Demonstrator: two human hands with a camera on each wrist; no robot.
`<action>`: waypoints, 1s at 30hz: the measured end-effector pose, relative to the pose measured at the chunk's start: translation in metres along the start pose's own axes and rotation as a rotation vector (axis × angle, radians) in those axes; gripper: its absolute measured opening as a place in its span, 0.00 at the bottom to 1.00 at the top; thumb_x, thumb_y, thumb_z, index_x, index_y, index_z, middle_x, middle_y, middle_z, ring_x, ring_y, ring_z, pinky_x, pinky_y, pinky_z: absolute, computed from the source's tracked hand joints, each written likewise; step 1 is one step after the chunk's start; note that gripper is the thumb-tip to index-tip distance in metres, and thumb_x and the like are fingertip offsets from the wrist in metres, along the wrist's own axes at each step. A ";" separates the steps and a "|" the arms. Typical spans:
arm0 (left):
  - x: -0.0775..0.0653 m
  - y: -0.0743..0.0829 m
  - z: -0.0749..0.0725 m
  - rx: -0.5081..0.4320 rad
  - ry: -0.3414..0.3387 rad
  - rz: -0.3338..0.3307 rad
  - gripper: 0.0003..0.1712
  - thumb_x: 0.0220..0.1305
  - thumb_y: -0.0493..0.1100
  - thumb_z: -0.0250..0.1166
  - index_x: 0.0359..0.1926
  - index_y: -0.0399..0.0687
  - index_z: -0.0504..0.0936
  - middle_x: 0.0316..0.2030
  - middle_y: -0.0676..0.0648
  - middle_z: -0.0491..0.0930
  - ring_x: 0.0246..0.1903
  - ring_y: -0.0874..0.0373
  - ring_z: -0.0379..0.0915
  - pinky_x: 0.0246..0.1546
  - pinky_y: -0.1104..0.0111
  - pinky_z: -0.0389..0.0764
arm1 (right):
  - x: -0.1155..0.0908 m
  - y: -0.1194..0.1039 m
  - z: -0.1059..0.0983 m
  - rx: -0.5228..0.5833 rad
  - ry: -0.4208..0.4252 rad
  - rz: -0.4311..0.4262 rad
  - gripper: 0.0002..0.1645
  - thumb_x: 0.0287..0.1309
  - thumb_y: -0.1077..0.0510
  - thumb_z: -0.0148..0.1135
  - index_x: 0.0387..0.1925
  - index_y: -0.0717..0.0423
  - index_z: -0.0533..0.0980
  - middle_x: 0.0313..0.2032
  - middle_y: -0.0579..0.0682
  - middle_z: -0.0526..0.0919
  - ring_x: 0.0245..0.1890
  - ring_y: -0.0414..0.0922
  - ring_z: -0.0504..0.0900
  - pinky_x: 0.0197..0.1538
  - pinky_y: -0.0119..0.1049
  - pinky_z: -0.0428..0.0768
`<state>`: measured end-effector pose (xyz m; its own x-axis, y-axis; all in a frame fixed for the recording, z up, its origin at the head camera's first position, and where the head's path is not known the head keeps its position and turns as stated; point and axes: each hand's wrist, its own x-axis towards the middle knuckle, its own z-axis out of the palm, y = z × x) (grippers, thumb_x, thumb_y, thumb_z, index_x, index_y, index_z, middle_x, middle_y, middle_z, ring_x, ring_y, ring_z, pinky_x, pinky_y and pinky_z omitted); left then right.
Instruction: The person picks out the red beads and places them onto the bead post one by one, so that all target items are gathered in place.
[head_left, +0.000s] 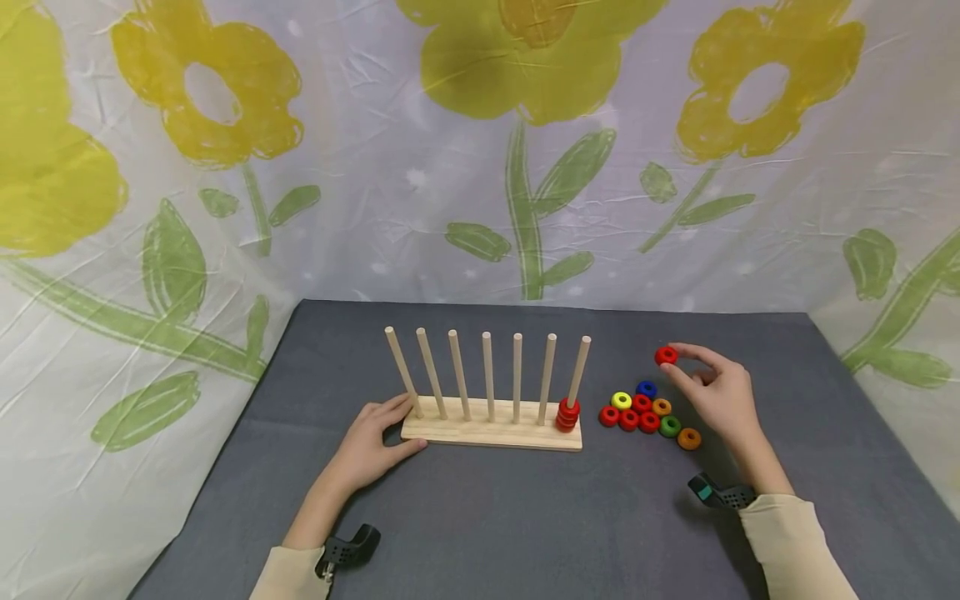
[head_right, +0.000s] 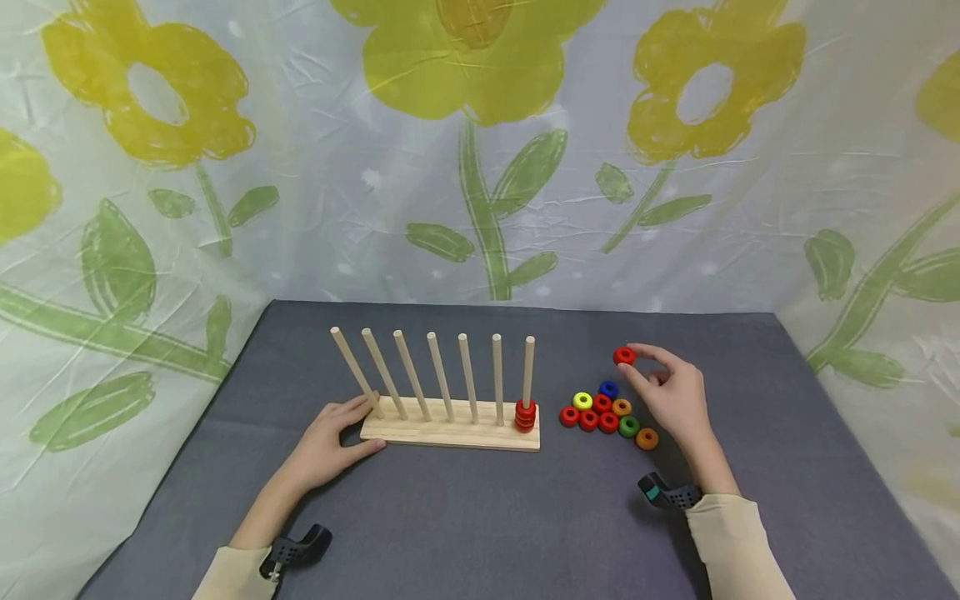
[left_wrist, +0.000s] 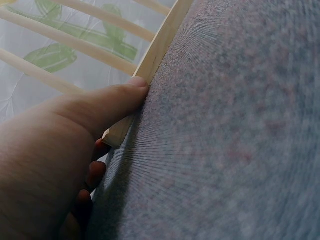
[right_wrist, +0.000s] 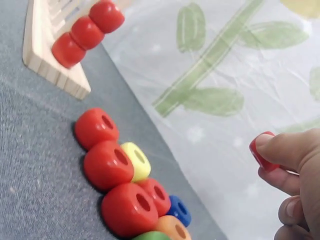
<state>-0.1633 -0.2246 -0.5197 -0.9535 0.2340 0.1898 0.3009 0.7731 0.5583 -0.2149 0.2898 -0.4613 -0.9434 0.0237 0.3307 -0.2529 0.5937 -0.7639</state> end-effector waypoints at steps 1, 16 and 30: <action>0.000 0.000 0.000 -0.001 -0.002 -0.002 0.43 0.60 0.57 0.75 0.71 0.43 0.73 0.70 0.43 0.69 0.58 0.47 0.67 0.56 0.46 0.70 | 0.000 -0.001 0.000 0.003 0.002 -0.004 0.23 0.65 0.49 0.71 0.58 0.54 0.82 0.13 0.47 0.65 0.08 0.44 0.54 0.13 0.39 0.56; 0.000 -0.001 0.000 0.000 -0.004 -0.005 0.43 0.61 0.57 0.75 0.71 0.43 0.73 0.70 0.44 0.69 0.58 0.47 0.68 0.56 0.46 0.70 | -0.001 -0.011 -0.003 0.012 0.010 -0.010 0.23 0.64 0.49 0.71 0.57 0.52 0.82 0.10 0.48 0.59 0.08 0.43 0.54 0.13 0.38 0.56; 0.000 0.002 -0.001 0.002 0.003 0.007 0.43 0.60 0.56 0.76 0.71 0.41 0.73 0.69 0.42 0.69 0.58 0.46 0.68 0.57 0.46 0.70 | -0.001 -0.018 -0.005 0.010 0.026 -0.053 0.23 0.63 0.53 0.73 0.59 0.52 0.82 0.10 0.47 0.60 0.08 0.35 0.54 0.13 0.38 0.55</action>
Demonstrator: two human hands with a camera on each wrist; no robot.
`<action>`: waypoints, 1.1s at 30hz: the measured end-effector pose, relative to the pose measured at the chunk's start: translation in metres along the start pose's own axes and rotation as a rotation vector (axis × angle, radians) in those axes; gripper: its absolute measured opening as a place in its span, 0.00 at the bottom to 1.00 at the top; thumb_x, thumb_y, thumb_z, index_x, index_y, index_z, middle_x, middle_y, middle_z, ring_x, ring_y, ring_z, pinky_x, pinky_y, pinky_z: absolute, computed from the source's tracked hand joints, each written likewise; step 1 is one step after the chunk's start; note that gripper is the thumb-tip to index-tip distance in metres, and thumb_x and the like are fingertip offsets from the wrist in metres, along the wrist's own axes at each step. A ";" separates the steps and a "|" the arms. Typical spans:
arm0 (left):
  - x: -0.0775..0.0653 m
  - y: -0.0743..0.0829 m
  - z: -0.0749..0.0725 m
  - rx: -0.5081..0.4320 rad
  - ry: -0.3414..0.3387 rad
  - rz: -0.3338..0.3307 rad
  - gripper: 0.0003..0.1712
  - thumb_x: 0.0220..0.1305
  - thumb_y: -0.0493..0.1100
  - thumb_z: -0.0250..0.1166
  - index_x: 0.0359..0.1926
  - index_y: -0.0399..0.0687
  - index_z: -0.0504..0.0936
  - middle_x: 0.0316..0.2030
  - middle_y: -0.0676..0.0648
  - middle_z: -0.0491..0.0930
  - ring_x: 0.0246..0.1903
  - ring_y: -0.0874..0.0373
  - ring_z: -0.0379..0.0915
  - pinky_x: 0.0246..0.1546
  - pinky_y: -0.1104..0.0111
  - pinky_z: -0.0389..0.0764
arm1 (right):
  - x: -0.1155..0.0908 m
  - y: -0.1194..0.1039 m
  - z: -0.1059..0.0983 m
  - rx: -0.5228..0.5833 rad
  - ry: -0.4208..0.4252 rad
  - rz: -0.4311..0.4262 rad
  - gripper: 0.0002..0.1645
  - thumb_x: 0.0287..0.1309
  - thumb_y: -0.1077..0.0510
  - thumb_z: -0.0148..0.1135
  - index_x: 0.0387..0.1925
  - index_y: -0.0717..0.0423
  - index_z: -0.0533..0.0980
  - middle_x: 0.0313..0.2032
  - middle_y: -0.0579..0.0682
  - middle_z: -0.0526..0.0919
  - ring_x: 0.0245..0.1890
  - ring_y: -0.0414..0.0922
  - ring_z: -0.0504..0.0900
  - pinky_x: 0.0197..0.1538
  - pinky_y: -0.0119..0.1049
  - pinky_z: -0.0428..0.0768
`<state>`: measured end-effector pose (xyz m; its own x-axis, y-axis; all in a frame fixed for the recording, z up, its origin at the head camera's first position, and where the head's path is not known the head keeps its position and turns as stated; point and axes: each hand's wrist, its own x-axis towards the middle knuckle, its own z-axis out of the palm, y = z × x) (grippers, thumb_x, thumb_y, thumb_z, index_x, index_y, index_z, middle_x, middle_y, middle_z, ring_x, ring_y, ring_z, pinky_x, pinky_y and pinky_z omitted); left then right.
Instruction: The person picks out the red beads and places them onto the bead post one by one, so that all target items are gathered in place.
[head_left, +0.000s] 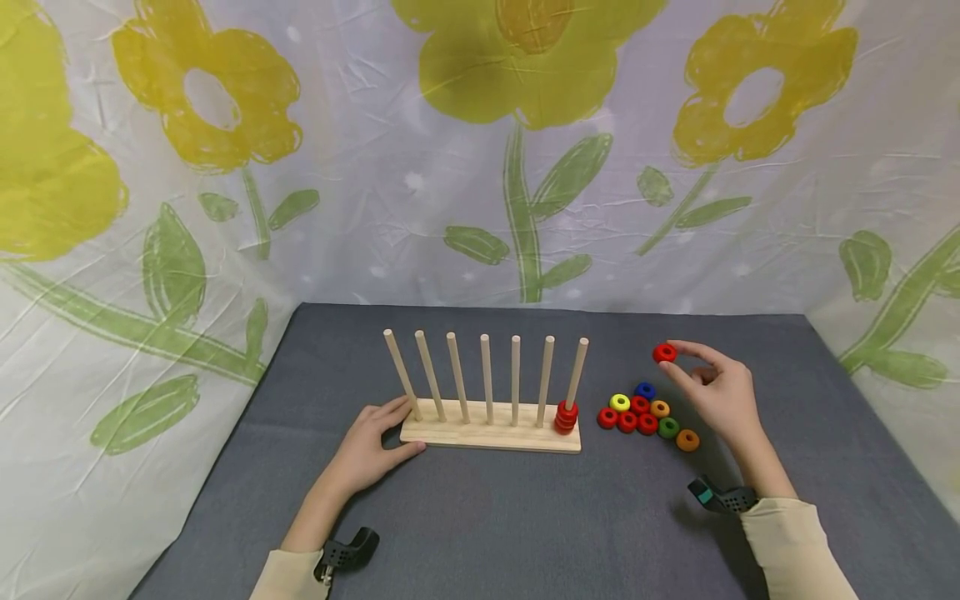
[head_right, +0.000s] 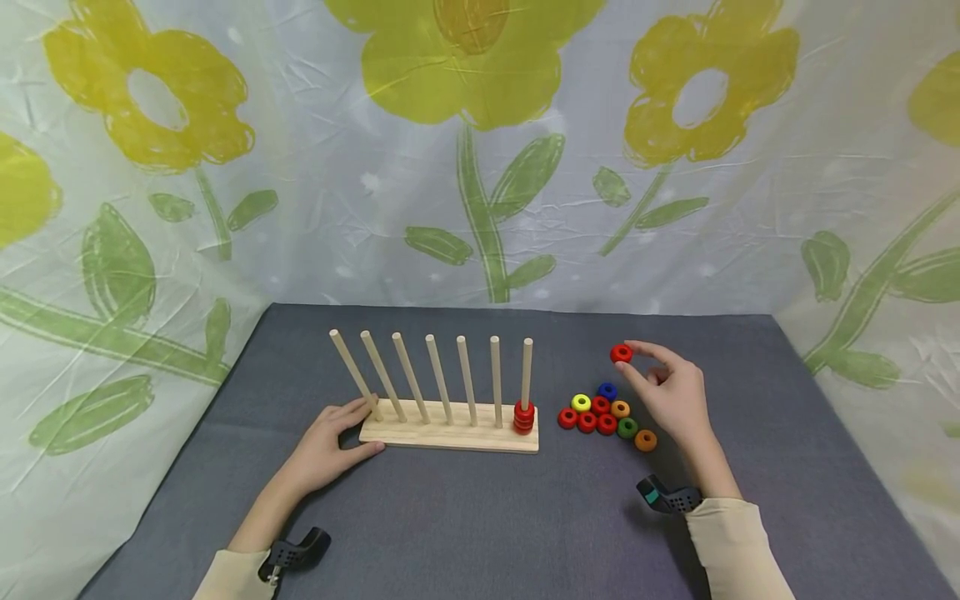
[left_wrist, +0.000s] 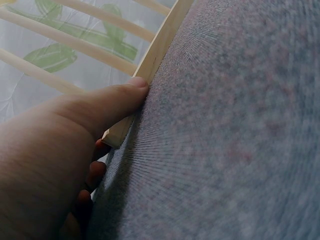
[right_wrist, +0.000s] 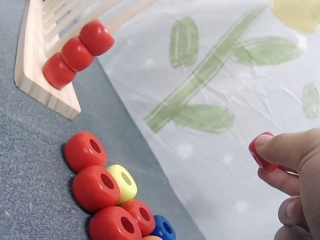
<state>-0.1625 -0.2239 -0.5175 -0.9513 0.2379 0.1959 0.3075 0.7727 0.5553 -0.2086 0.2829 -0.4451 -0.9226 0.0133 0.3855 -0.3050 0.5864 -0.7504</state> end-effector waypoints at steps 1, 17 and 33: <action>0.000 0.000 0.000 0.001 0.000 -0.001 0.43 0.60 0.56 0.76 0.71 0.41 0.73 0.69 0.42 0.70 0.58 0.46 0.68 0.57 0.46 0.70 | 0.000 -0.001 0.000 -0.001 0.000 0.001 0.23 0.63 0.53 0.73 0.59 0.51 0.82 0.10 0.47 0.60 0.08 0.35 0.54 0.13 0.38 0.55; 0.000 0.000 0.001 0.003 -0.003 -0.012 0.43 0.60 0.57 0.75 0.71 0.42 0.73 0.69 0.42 0.70 0.58 0.46 0.68 0.57 0.45 0.70 | -0.001 -0.007 -0.002 0.009 0.009 -0.010 0.22 0.63 0.52 0.73 0.58 0.50 0.83 0.10 0.48 0.60 0.09 0.40 0.55 0.13 0.38 0.55; 0.000 0.001 0.000 0.000 0.001 -0.010 0.43 0.60 0.57 0.75 0.71 0.42 0.74 0.69 0.42 0.70 0.58 0.46 0.68 0.57 0.45 0.70 | 0.000 -0.016 -0.005 0.031 0.025 -0.061 0.23 0.62 0.58 0.74 0.58 0.53 0.83 0.10 0.47 0.60 0.09 0.36 0.54 0.14 0.37 0.54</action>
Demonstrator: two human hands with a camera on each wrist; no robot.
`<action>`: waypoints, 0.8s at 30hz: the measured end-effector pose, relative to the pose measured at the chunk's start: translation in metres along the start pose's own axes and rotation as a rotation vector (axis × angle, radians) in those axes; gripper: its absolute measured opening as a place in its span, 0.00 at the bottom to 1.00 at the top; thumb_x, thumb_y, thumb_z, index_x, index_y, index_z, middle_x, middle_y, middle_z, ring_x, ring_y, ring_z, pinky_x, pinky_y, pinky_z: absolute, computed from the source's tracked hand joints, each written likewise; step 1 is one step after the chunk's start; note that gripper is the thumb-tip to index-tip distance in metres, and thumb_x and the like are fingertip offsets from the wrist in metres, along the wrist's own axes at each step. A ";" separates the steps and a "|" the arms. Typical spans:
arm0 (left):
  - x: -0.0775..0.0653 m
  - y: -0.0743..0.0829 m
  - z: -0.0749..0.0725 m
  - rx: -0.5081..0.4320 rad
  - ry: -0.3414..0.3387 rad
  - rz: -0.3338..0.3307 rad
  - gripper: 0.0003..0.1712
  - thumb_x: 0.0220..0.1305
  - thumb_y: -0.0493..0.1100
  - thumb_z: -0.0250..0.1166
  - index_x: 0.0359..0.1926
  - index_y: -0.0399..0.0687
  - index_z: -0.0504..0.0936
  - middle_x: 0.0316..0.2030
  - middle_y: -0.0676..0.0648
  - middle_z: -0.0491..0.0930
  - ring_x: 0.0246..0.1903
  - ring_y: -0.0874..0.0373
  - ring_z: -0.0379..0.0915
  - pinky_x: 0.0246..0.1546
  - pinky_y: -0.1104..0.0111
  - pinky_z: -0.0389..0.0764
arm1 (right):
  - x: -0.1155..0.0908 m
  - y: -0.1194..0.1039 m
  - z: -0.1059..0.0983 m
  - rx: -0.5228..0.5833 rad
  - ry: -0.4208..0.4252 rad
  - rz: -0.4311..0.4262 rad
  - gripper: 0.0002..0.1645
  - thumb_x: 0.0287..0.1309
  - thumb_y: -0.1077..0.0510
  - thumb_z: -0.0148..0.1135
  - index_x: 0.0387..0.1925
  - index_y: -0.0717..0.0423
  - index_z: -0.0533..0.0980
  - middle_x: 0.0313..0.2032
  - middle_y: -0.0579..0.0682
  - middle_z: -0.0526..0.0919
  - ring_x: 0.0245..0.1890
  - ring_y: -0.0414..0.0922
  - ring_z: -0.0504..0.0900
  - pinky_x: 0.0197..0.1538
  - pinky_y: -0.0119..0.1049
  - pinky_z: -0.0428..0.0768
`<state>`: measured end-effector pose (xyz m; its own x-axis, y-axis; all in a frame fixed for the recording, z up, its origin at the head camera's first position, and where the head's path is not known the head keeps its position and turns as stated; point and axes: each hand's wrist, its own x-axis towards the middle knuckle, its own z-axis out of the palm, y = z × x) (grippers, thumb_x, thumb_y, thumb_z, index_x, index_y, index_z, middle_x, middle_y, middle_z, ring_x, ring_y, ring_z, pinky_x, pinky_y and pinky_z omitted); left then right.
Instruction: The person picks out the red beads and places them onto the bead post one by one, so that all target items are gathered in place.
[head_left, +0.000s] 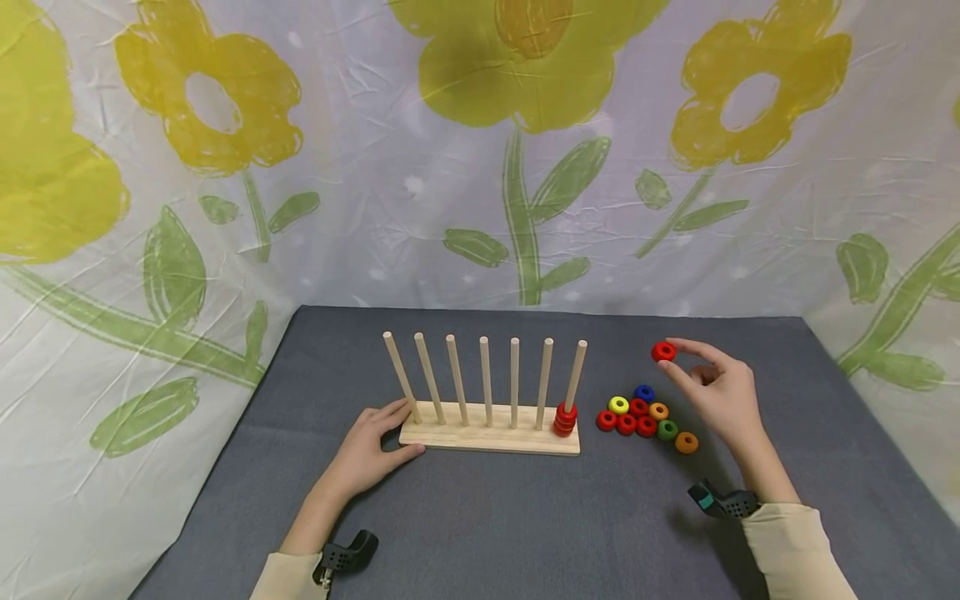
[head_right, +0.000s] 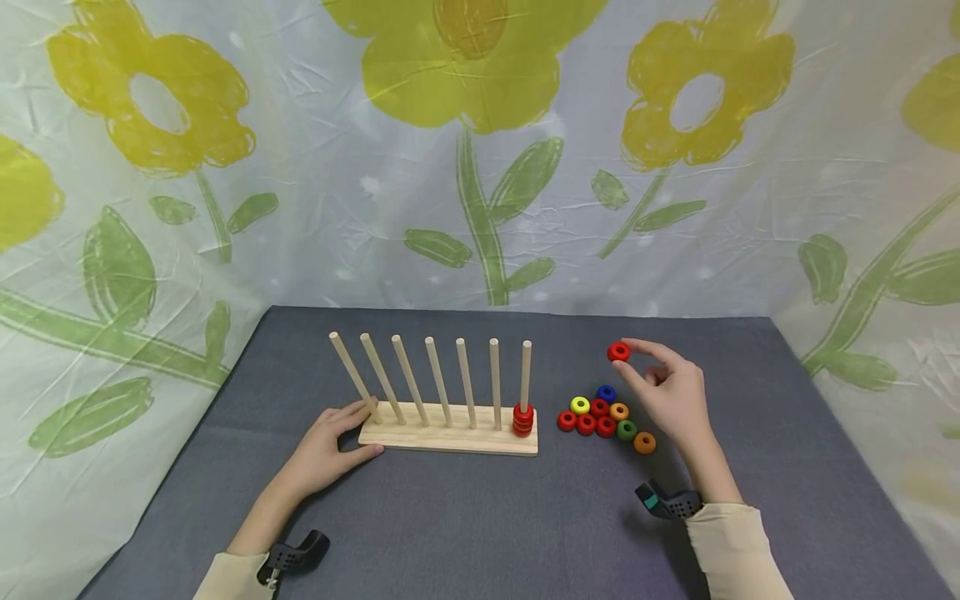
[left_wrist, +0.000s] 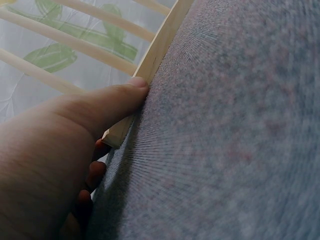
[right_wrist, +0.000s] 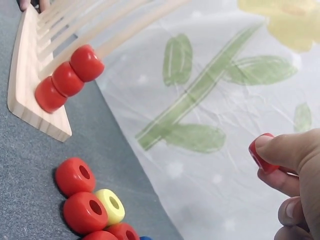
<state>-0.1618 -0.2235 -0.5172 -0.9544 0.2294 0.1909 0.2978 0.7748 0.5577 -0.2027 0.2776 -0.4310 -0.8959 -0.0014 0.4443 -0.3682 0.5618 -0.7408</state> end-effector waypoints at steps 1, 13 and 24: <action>0.000 0.000 0.000 0.000 -0.001 0.000 0.43 0.60 0.57 0.75 0.71 0.42 0.74 0.69 0.42 0.70 0.58 0.46 0.68 0.57 0.45 0.70 | 0.000 0.000 0.000 -0.002 0.002 -0.002 0.23 0.61 0.58 0.74 0.58 0.53 0.83 0.10 0.47 0.60 0.09 0.35 0.54 0.14 0.37 0.53; 0.000 0.001 -0.001 0.007 0.001 0.004 0.43 0.61 0.57 0.75 0.71 0.41 0.73 0.69 0.42 0.70 0.58 0.46 0.68 0.57 0.45 0.70 | 0.001 -0.007 -0.001 -0.003 0.028 -0.026 0.21 0.60 0.59 0.75 0.56 0.51 0.84 0.10 0.48 0.61 0.09 0.35 0.54 0.14 0.36 0.54; 0.000 0.001 0.000 0.006 0.005 0.010 0.43 0.60 0.56 0.76 0.70 0.41 0.74 0.69 0.42 0.70 0.57 0.47 0.68 0.56 0.46 0.71 | 0.001 -0.013 -0.002 -0.010 0.038 -0.033 0.22 0.58 0.60 0.76 0.55 0.51 0.85 0.10 0.47 0.62 0.09 0.35 0.55 0.14 0.36 0.54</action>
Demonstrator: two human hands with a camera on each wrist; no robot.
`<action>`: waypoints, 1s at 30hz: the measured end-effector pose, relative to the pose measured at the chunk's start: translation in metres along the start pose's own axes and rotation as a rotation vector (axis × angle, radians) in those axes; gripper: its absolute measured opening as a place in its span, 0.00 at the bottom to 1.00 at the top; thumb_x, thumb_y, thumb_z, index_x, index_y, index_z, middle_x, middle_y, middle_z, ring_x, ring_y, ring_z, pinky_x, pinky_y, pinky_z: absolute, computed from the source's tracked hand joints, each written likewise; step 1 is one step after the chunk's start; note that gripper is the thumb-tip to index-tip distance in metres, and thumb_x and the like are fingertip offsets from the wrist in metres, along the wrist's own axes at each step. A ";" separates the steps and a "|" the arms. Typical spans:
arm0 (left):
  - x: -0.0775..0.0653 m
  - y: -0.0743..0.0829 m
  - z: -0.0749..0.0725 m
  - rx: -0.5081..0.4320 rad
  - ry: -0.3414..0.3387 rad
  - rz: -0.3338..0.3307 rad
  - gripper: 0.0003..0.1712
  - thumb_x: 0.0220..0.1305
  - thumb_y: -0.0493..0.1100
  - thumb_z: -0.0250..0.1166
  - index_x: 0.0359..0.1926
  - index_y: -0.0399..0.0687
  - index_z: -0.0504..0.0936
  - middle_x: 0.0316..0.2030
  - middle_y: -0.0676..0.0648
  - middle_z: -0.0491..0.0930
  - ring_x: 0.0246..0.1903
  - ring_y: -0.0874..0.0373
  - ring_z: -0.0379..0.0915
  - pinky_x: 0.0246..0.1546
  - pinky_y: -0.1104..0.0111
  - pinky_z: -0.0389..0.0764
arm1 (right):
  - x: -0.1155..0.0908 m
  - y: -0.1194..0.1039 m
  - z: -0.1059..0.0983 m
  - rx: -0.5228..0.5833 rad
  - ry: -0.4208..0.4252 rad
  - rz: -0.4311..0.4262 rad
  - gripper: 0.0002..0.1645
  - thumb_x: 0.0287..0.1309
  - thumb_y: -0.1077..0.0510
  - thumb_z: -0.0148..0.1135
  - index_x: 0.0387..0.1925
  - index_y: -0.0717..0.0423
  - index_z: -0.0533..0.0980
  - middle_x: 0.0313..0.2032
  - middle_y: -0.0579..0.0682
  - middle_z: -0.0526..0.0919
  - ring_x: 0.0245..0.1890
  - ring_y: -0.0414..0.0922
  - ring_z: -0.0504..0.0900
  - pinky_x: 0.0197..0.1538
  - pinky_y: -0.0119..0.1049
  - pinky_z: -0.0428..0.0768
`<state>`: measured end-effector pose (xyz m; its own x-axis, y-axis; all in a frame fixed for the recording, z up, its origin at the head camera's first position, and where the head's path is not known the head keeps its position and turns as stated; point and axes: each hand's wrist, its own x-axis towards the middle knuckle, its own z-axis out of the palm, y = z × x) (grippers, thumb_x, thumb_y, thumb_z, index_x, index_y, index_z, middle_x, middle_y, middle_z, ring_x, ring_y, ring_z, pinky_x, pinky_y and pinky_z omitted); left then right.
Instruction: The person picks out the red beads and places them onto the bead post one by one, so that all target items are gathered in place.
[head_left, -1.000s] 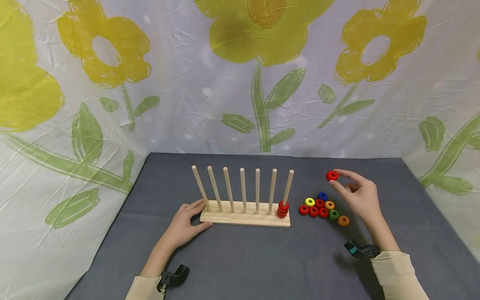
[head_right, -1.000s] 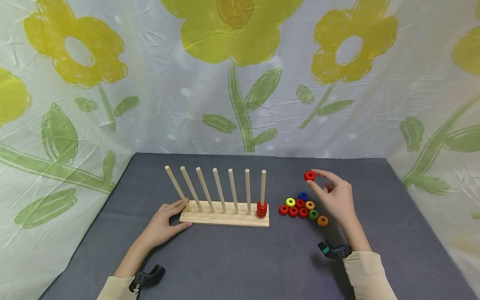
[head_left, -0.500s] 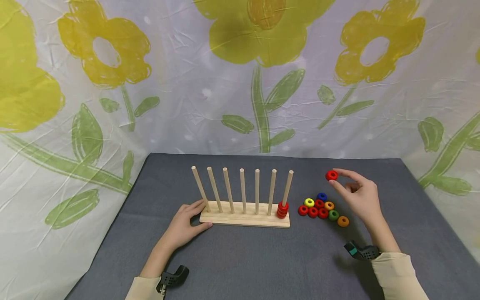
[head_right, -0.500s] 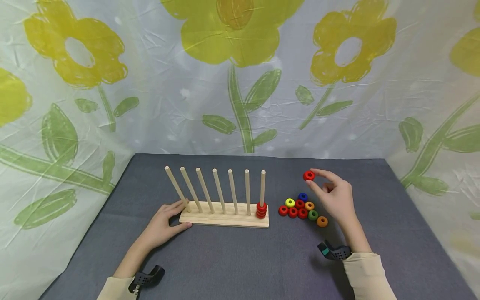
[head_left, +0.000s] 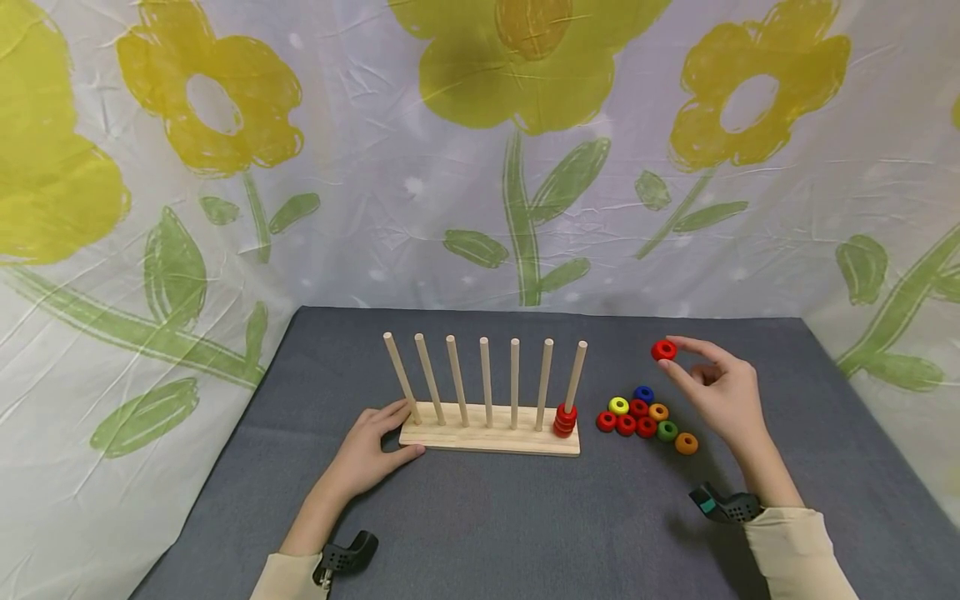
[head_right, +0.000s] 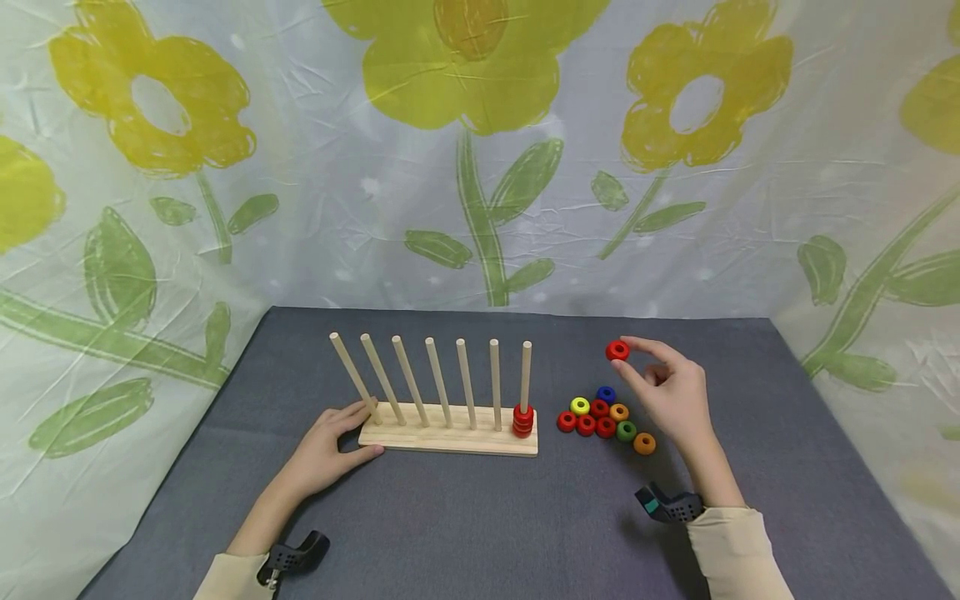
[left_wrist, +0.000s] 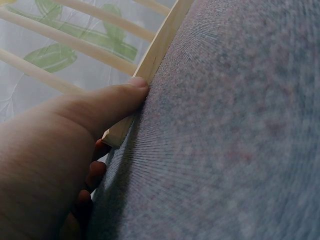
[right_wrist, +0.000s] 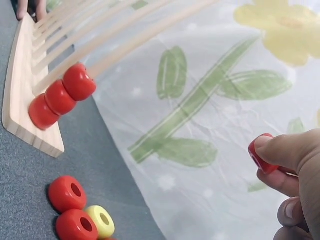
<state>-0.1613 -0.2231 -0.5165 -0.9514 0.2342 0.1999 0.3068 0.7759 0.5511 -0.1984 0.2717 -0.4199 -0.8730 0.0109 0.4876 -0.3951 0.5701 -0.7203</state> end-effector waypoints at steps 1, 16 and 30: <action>0.000 0.000 0.000 0.000 0.001 0.000 0.43 0.60 0.57 0.76 0.70 0.41 0.74 0.69 0.42 0.70 0.57 0.47 0.68 0.56 0.46 0.71 | 0.000 -0.001 0.000 -0.001 0.001 -0.002 0.22 0.58 0.61 0.76 0.55 0.51 0.85 0.10 0.47 0.62 0.10 0.35 0.55 0.14 0.36 0.54; 0.000 -0.001 0.000 -0.002 0.001 0.001 0.43 0.61 0.57 0.75 0.71 0.42 0.74 0.69 0.43 0.70 0.58 0.46 0.68 0.57 0.45 0.70 | -0.002 -0.037 -0.004 0.014 0.012 -0.049 0.21 0.56 0.70 0.74 0.53 0.62 0.84 0.10 0.49 0.61 0.11 0.28 0.54 0.16 0.35 0.54; 0.000 -0.002 0.002 -0.006 0.000 0.005 0.43 0.60 0.57 0.76 0.70 0.41 0.74 0.69 0.43 0.70 0.58 0.46 0.68 0.57 0.46 0.70 | -0.002 -0.052 -0.006 0.022 0.012 -0.112 0.21 0.55 0.72 0.73 0.52 0.63 0.84 0.10 0.48 0.62 0.12 0.30 0.54 0.16 0.35 0.55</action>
<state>-0.1620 -0.2234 -0.5191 -0.9499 0.2377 0.2028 0.3115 0.7711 0.5554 -0.1742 0.2465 -0.3806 -0.8198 -0.0416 0.5712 -0.4960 0.5502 -0.6718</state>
